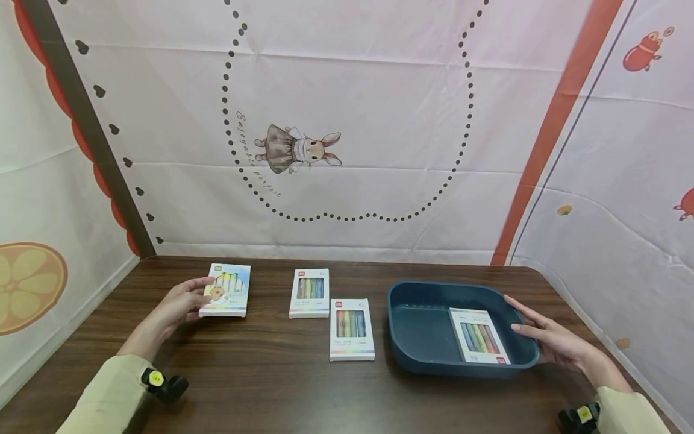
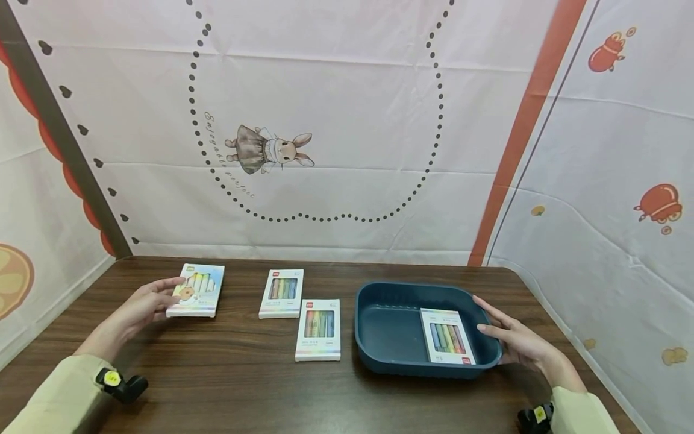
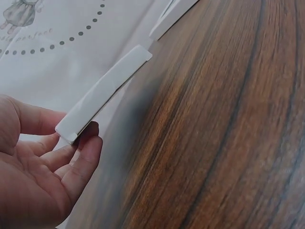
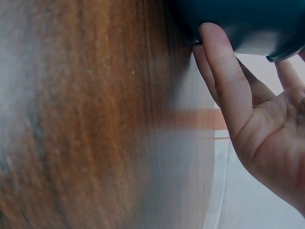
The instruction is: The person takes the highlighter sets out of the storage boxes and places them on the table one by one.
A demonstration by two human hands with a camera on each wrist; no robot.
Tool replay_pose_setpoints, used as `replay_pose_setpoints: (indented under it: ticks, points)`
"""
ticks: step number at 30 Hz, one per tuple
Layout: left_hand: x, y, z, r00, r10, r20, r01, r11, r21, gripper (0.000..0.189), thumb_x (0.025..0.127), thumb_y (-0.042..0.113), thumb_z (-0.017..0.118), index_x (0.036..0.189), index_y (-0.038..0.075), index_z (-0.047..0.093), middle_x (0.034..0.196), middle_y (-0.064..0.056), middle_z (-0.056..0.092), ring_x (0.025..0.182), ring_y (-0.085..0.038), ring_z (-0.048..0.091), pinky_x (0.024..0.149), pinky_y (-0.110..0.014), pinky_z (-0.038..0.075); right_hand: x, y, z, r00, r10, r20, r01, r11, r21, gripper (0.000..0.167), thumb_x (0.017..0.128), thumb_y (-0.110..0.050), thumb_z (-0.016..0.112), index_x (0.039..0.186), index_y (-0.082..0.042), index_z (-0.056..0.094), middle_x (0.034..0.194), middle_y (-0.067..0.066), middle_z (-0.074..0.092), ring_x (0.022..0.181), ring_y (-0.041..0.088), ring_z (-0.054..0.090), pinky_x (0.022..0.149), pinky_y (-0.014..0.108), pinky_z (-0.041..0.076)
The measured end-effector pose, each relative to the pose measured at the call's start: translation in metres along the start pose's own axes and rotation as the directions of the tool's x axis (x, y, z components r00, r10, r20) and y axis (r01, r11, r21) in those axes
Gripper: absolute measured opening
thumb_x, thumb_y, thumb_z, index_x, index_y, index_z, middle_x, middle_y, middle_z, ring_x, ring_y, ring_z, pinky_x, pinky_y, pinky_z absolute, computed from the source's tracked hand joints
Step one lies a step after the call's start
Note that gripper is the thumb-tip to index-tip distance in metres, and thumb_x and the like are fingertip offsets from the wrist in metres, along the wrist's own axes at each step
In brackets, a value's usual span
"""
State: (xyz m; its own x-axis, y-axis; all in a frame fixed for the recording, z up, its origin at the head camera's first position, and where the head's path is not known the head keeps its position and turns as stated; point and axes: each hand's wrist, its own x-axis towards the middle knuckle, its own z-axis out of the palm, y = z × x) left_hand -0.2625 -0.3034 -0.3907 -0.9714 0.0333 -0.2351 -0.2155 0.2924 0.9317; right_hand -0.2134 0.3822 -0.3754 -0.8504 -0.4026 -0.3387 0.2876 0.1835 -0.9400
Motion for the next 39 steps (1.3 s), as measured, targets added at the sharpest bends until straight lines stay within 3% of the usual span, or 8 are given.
replay_pose_setpoints:
  ticks: [7,10,14,24,30,35,39]
  points:
    - [0.003,-0.004,-0.002,1.000,0.008,0.017,-0.008,1.000,0.029,0.059,0.090,0.007,0.046,0.140,-0.006,0.017,0.132,-0.028,0.031,0.082,-0.006,0.054,0.071,-0.030,0.048,0.001,0.000,0.000,1.000,-0.011,-0.008,0.010,1.000,-0.018,0.049,0.097,-0.024,0.042,0.120,-0.066,0.032,0.139,0.035,-0.013,0.096,0.029,0.060,0.081,0.054,0.045]
    - [0.004,-0.006,-0.002,1.000,0.013,0.022,-0.014,0.999,0.044,0.059,0.090,0.007,0.045,0.140,-0.006,0.017,0.132,-0.028,0.032,0.084,-0.007,0.053,0.072,-0.030,0.047,0.000,0.001,-0.001,1.000,-0.014,-0.014,0.014,0.999,-0.030,0.049,0.097,-0.024,0.042,0.120,-0.066,0.034,0.137,0.034,0.006,0.097,0.030,0.059,0.082,0.054,0.045]
    - [0.005,-0.007,-0.002,1.000,0.012,0.022,-0.014,0.997,0.071,0.059,0.090,0.007,0.045,0.140,-0.006,0.018,0.128,-0.025,0.038,0.085,-0.008,0.053,0.072,-0.030,0.045,0.000,0.000,-0.002,1.000,-0.018,-0.002,0.018,1.000,-0.025,0.048,0.097,-0.022,0.042,0.120,-0.065,0.035,0.133,0.021,0.025,0.097,0.030,0.059,0.082,0.054,0.045]
    - [0.006,-0.009,-0.002,1.000,-0.003,0.020,0.001,0.996,0.085,0.056,0.091,0.008,0.046,0.139,-0.005,0.021,0.137,-0.029,0.024,0.099,-0.020,0.049,0.074,-0.030,0.047,0.000,0.001,-0.003,1.000,-0.017,0.001,0.017,1.000,-0.022,0.050,0.097,-0.023,0.043,0.125,-0.063,0.031,0.130,0.012,0.030,0.098,0.028,0.059,0.083,0.053,0.045]
    - [0.006,-0.010,-0.004,0.999,0.049,-0.016,-0.045,0.981,0.190,0.052,0.088,0.006,0.049,0.135,-0.007,0.029,0.136,-0.032,0.025,0.104,-0.029,0.045,0.073,-0.027,0.049,0.000,0.000,-0.002,1.000,-0.022,-0.004,0.022,0.999,-0.035,0.051,0.097,-0.023,0.043,0.127,-0.062,0.028,0.135,0.022,0.020,0.099,0.028,0.059,0.082,0.053,0.045]
    - [0.006,-0.012,-0.003,0.991,0.110,-0.071,-0.085,0.952,0.294,0.052,0.085,0.006,0.052,0.132,-0.008,0.034,0.131,-0.034,0.034,0.108,-0.037,0.044,0.081,-0.039,0.045,0.000,0.000,-0.001,1.000,-0.022,-0.004,0.022,0.999,-0.038,0.052,0.097,-0.023,0.043,0.128,-0.062,0.026,0.136,0.027,0.013,0.099,0.028,0.059,0.082,0.053,0.045]
    - [0.006,-0.010,-0.001,0.983,0.155,-0.102,-0.113,0.937,0.331,0.052,0.084,0.008,0.053,0.130,-0.009,0.036,0.128,-0.034,0.038,0.112,-0.042,0.042,0.087,-0.049,0.038,0.000,0.000,-0.002,1.000,-0.018,-0.004,0.018,0.999,-0.031,0.050,0.097,-0.023,0.043,0.125,-0.063,0.030,0.132,0.019,0.026,0.098,0.028,0.059,0.082,0.053,0.045]
